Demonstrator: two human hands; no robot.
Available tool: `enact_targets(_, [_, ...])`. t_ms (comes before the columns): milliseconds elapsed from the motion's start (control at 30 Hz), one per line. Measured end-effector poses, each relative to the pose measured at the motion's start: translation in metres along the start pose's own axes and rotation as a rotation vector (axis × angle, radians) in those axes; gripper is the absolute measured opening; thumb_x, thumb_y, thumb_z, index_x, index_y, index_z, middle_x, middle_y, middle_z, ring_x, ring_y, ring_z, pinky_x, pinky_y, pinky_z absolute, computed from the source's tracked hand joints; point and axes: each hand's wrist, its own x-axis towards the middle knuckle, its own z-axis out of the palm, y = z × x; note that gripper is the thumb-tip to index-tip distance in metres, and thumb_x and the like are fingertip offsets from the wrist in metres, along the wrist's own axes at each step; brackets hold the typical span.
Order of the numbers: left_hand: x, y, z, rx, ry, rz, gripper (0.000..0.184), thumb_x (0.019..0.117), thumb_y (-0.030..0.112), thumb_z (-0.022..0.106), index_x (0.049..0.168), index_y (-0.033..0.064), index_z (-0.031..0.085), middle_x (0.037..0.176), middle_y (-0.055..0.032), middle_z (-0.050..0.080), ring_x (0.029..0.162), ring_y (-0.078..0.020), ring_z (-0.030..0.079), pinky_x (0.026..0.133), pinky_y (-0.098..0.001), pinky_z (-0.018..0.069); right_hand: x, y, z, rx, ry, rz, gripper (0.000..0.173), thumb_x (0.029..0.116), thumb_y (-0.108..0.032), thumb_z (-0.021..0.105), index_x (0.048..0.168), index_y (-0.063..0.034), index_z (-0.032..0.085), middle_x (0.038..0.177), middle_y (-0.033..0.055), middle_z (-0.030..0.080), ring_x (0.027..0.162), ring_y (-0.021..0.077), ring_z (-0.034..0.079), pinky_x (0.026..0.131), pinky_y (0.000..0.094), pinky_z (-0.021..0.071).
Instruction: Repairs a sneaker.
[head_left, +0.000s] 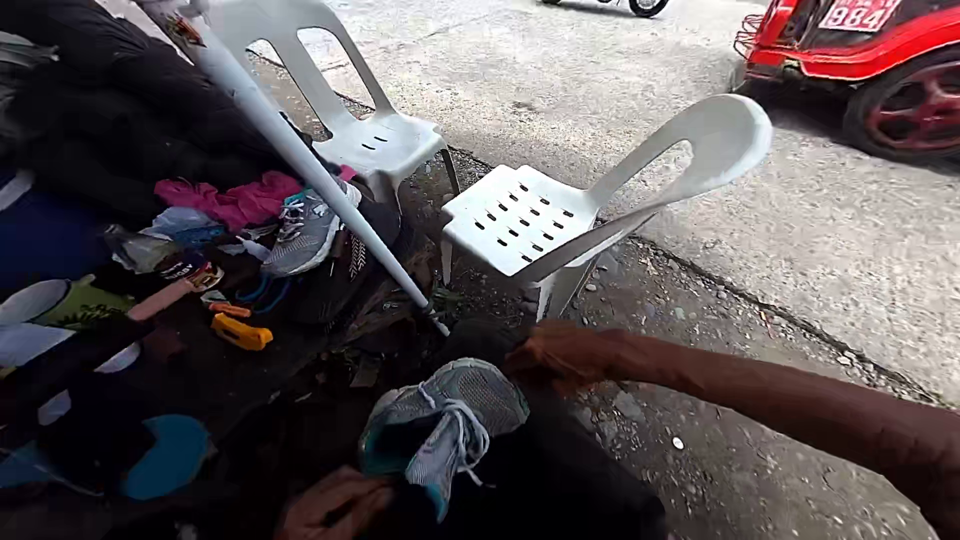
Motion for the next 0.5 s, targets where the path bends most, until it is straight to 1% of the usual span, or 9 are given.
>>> enact_targets(100, [-0.006,0.001,-0.017,-0.134,0.192,0.063,0.012,0.0895,0.038,0.077,0.091,0.026,0.078,0.122,0.0066,0.07,0.115,-0.0105,0.064,0.096,-0.0275,0.055,-0.002,0.004,-0.001,-0.015,0.032,-0.012,0.022,0.1003,-0.022,0.056,0.11,-0.01,0.072,0.091,0.0127,0.071,0.08,0.0331,0.07,0.068,0.0587,0.0552])
enact_targets(167, [-0.012,0.001,-0.017,-0.437,0.267,0.096,0.011,0.0901,0.037,0.074,0.093,0.0279,0.078,0.126,0.0059,0.069,0.117,-0.0115,0.063,0.098,-0.028,0.0523,-0.002,0.008,0.008,-0.001,0.083,-0.061,0.024,0.1006,-0.023,0.054,0.108,-0.0104,0.073,0.088,0.01,0.071,0.075,0.0281,0.07,0.064,0.0534,0.0561])
enact_targets(200, [-0.014,0.001,-0.012,-0.636,0.297,0.12,0.016,0.09,0.039,0.072,0.096,0.0254,0.078,0.122,0.0039,0.069,0.109,-0.0114,0.065,0.093,-0.0276,0.0537,-0.002,0.009,0.01,-0.005,0.102,-0.077,0.026,0.1004,-0.025,0.052,0.108,-0.0112,0.074,0.087,0.0082,0.071,0.073,0.0254,0.069,0.063,0.0506,0.056])
enact_targets(267, [-0.017,0.008,0.002,-1.095,0.332,0.173,0.029,0.0843,0.044,0.075,0.102,0.0204,0.078,0.108,0.0014,0.072,0.084,-0.0098,0.067,0.071,-0.024,0.0551,0.0,0.011,0.012,-0.019,0.117,-0.087,0.03,0.1,-0.027,0.05,0.109,-0.0125,0.074,0.087,0.0061,0.071,0.072,0.0223,0.069,0.061,0.0477,0.0559])
enact_targets(300, [-0.017,0.012,0.008,-1.295,0.338,0.207,0.03,0.0811,0.042,0.077,0.099,0.0176,0.078,0.098,0.0009,0.071,0.071,-0.009,0.065,0.061,-0.0223,0.0528,0.0,0.011,0.013,-0.02,0.12,-0.087,0.031,0.1003,-0.028,0.049,0.109,-0.0128,0.074,0.087,0.0059,0.07,0.072,0.0219,0.068,0.06,0.0472,0.0555])
enact_targets(367, [-0.015,0.008,0.015,-1.471,0.315,0.265,0.024,0.0813,0.034,0.079,0.094,0.0145,0.077,0.089,-0.0005,0.071,0.067,-0.0105,0.065,0.057,-0.0232,0.0526,0.002,0.012,0.014,-0.022,0.127,-0.088,0.032,0.1007,-0.03,0.048,0.108,-0.0134,0.075,0.087,0.0052,0.07,0.072,0.0209,0.069,0.06,0.0461,0.0558])
enact_targets(433, [-0.013,-0.008,0.019,-1.136,0.305,0.191,0.021,0.0904,0.036,0.072,0.097,0.0164,0.077,0.096,0.0001,0.074,0.084,-0.0127,0.071,0.074,-0.0277,0.0585,0.005,0.01,0.015,-0.005,0.112,-0.087,0.032,0.1009,-0.029,0.048,0.108,-0.0122,0.075,0.088,0.0066,0.072,0.073,0.0229,0.07,0.061,0.048,0.0561])
enact_targets(467, [-0.013,-0.015,0.019,-0.833,0.291,0.129,0.018,0.0967,0.03,0.068,0.099,0.0145,0.076,0.102,-0.0014,0.074,0.093,-0.0143,0.072,0.084,-0.0315,0.0603,0.01,0.008,0.016,0.005,0.095,-0.094,0.032,0.1009,-0.028,0.048,0.108,-0.0115,0.074,0.089,0.0075,0.072,0.074,0.0241,0.07,0.062,0.0491,0.0562])
enact_targets(500, [-0.011,-0.017,0.022,-0.515,0.28,0.074,0.017,0.0984,0.024,0.067,0.099,0.0096,0.076,0.104,-0.0037,0.074,0.097,-0.015,0.072,0.088,-0.0336,0.0607,0.017,0.003,0.018,0.024,0.067,-0.1,0.031,0.1006,-0.027,0.049,0.108,-0.0103,0.074,0.089,0.0085,0.072,0.075,0.0256,0.07,0.063,0.0505,0.0559])
